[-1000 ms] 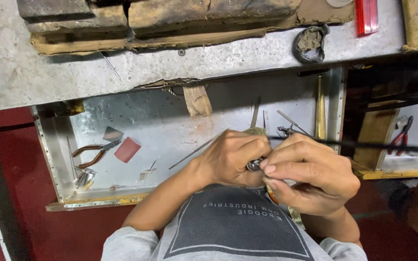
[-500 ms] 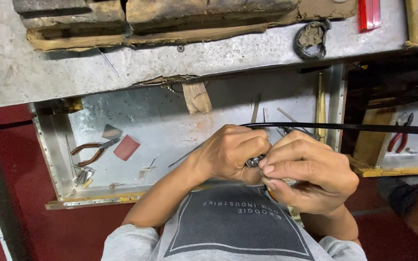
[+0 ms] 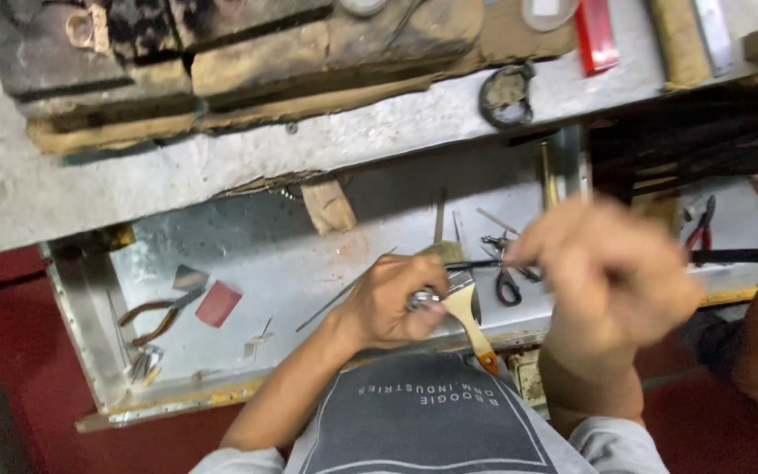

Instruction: Polishing a metal ring using a rotary tool and inspecting the finish with a jeweler's loupe.

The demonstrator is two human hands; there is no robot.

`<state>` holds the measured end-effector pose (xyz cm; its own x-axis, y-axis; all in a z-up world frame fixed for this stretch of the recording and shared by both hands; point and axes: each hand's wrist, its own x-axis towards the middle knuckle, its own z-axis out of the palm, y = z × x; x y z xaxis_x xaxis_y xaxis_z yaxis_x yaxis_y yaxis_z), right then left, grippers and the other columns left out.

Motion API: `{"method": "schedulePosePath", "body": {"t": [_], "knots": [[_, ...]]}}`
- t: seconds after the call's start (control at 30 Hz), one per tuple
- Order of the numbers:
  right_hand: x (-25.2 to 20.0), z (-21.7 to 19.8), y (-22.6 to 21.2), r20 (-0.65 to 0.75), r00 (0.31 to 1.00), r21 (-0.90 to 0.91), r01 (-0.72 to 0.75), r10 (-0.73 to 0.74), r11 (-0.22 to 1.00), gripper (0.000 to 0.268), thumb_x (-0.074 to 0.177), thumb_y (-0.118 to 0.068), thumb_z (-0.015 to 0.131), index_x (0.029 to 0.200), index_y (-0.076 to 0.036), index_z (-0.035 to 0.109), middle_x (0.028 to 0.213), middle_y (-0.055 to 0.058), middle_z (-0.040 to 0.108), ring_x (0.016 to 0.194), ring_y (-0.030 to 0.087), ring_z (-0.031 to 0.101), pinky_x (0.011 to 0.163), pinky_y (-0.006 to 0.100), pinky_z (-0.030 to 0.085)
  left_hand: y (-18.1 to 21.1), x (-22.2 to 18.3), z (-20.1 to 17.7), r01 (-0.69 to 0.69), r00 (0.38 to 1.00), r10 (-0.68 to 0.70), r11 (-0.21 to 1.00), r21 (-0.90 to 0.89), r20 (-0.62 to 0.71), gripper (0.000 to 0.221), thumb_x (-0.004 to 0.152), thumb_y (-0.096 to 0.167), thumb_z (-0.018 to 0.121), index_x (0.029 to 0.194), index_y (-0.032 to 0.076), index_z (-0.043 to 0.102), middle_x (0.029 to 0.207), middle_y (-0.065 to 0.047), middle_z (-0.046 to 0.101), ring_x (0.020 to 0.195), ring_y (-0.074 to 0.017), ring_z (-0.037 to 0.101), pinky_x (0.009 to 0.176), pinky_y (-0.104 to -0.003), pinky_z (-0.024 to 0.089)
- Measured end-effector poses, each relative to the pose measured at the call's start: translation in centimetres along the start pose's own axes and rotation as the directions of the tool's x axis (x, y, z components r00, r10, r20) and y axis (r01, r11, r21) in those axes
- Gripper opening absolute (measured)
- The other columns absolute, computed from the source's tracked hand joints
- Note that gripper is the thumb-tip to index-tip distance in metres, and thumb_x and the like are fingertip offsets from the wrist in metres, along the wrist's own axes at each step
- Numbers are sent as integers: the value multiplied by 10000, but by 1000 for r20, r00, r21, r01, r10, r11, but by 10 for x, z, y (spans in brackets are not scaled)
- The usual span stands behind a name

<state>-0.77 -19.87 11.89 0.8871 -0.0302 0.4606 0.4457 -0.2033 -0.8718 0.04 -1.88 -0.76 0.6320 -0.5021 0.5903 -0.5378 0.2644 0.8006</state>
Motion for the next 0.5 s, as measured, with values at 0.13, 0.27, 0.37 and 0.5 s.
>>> {"method": "schedulePosePath", "body": {"t": [0.13, 0.27, 0.37, 0.5], "knots": [[51, -55, 41, 45, 984, -775, 142, -170, 616, 115, 1202, 111, 680, 1090, 101, 700, 1027, 222, 702, 880, 352, 640, 813, 459, 462, -8, -24, 1, 58, 990, -77, 985, -161, -117, 224, 1079, 247, 434, 1015, 44, 503, 768, -85, 553, 606, -208, 538, 558, -350, 444], [68, -112, 96, 90, 988, -972, 115, -128, 206, 351, 1172, -60, 960, 1048, 21, 642, 1007, 218, 697, 868, 454, 620, 761, 490, 439, -4, -32, -5, 69, 969, -120, 971, -230, -215, 194, 1036, 268, 463, 1062, 76, 472, 755, -95, 564, 642, -185, 555, 555, -325, 484], [53, -77, 47, 100, 995, -755, 84, -13, 650, 159, 1255, 136, 811, 1139, 88, 714, 985, 159, 682, 825, 249, 581, 800, 398, 450, 6, -28, -10, 63, 941, -148, 960, -273, -304, 249, 1057, 291, 442, 1041, 43, 454, 739, -110, 533, 606, -184, 537, 532, -307, 448], [11, -47, 56, 419, 891, -764, 241, 176, 598, 86, 1004, -27, 839, 1021, 15, 766, 903, 160, 773, 739, 242, 732, 690, 327, 617, -5, -44, 0, 101, 937, -185, 956, -276, -297, 237, 1018, 291, 450, 1033, 54, 448, 699, -96, 520, 584, -177, 524, 518, -308, 423]]}}
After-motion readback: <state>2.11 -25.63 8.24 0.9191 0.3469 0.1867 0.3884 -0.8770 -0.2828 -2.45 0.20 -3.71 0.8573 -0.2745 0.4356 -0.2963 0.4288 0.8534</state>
